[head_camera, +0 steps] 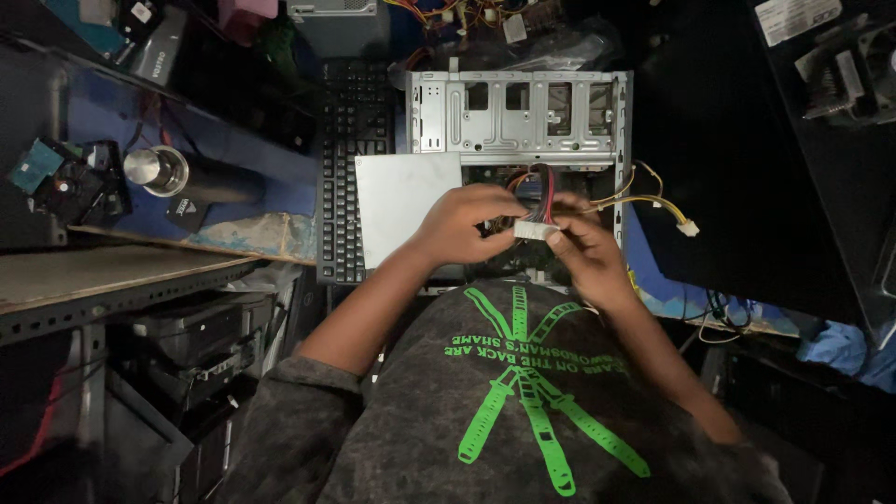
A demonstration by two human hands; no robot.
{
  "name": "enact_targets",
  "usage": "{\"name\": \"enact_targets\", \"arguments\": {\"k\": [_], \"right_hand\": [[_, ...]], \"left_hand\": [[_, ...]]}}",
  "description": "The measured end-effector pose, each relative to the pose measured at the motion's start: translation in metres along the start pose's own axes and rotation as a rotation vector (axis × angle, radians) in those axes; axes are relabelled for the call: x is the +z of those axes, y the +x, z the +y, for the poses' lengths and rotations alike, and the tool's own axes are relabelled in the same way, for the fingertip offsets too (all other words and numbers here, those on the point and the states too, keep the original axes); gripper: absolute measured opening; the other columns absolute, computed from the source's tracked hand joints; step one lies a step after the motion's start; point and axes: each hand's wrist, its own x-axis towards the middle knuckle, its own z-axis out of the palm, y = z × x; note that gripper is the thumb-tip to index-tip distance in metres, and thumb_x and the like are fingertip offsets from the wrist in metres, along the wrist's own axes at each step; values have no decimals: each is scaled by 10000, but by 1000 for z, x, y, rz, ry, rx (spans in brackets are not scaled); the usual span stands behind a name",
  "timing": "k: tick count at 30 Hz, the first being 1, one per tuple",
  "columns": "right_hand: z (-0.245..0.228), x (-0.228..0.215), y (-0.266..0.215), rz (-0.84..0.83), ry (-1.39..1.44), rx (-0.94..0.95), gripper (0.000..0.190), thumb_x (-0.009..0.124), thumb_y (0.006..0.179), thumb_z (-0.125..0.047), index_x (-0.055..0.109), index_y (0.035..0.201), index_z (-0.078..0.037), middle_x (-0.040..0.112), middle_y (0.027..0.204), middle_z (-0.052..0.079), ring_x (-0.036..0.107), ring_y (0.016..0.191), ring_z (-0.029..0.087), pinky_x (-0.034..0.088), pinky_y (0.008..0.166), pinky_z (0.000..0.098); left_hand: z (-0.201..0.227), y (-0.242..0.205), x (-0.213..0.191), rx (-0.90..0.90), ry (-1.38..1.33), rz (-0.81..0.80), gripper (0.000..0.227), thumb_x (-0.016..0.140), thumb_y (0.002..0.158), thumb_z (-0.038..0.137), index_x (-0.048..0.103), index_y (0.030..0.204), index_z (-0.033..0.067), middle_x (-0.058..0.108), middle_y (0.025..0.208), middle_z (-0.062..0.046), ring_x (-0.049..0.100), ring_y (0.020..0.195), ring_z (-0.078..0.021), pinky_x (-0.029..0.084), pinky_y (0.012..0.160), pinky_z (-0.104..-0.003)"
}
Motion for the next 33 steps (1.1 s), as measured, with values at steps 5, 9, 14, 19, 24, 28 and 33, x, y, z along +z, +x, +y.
{"name": "enact_targets", "arguments": {"k": [5, 9, 14, 19, 24, 28, 33], "right_hand": [[-7, -1, 0, -2, -32, -42, 254, 649, 1033, -207, 714, 1198, -26, 555, 1411, 110, 450, 1402, 260, 356, 1189, 421], [-9, -1, -2, 0, 17, -71, 272, 655, 1031, -219, 702, 1210, -20, 512, 1450, 121, 442, 1410, 265, 359, 1186, 412], [-9, -2, -4, -30, 32, -27, 283, 664, 1017, -218, 688, 1194, 1, 498, 1472, 120, 434, 1412, 267, 355, 1183, 410], [-14, -2, -9, -94, 204, 60, 269, 648, 1026, -205, 698, 1169, 17, 470, 1480, 112, 424, 1436, 250, 348, 1189, 402], [-16, 1, -12, -65, 553, 243, 280, 646, 1024, -199, 674, 1158, 46, 456, 1452, 95, 483, 1337, 214, 406, 1120, 375], [-9, 2, -17, -92, 623, 374, 293, 615, 1042, -218, 679, 1110, 60, 602, 1244, 106, 572, 1188, 195, 434, 1057, 341], [-6, 4, -20, -38, 387, 353, 295, 600, 1081, -254, 703, 1110, 20, 679, 1052, 90, 591, 1010, 154, 452, 935, 314]], "left_hand": [[2, 2, -3, 0, -18, 5, 267, 802, 826, 161, 764, 1085, 109, 753, 1070, -88, 747, 988, -265, 604, 877, -366], [1, 2, -4, -3, -16, -8, 266, 828, 832, 170, 766, 1088, 130, 762, 1043, -64, 755, 962, -234, 603, 865, -351], [4, 3, -4, -28, -104, 36, 458, 825, 852, 163, 695, 1292, 157, 650, 1287, -94, 681, 1176, -262, 588, 1002, -375], [5, 7, -6, 215, 127, 80, 505, 829, 851, 160, 683, 1322, 268, 577, 1471, -36, 608, 1302, -272, 566, 1074, -388], [4, 9, -7, 335, 220, 3, 501, 759, 898, 130, 652, 1380, 214, 560, 1511, 14, 586, 1314, -303, 540, 1104, -414], [4, 7, -3, 280, 190, -46, 467, 696, 891, 87, 659, 1336, 225, 609, 1475, 46, 599, 1337, -269, 526, 1130, -405], [-3, 9, 3, 209, 25, -72, 344, 671, 939, 93, 646, 1277, 152, 616, 1457, -16, 585, 1322, -291, 471, 1131, -449]]}}
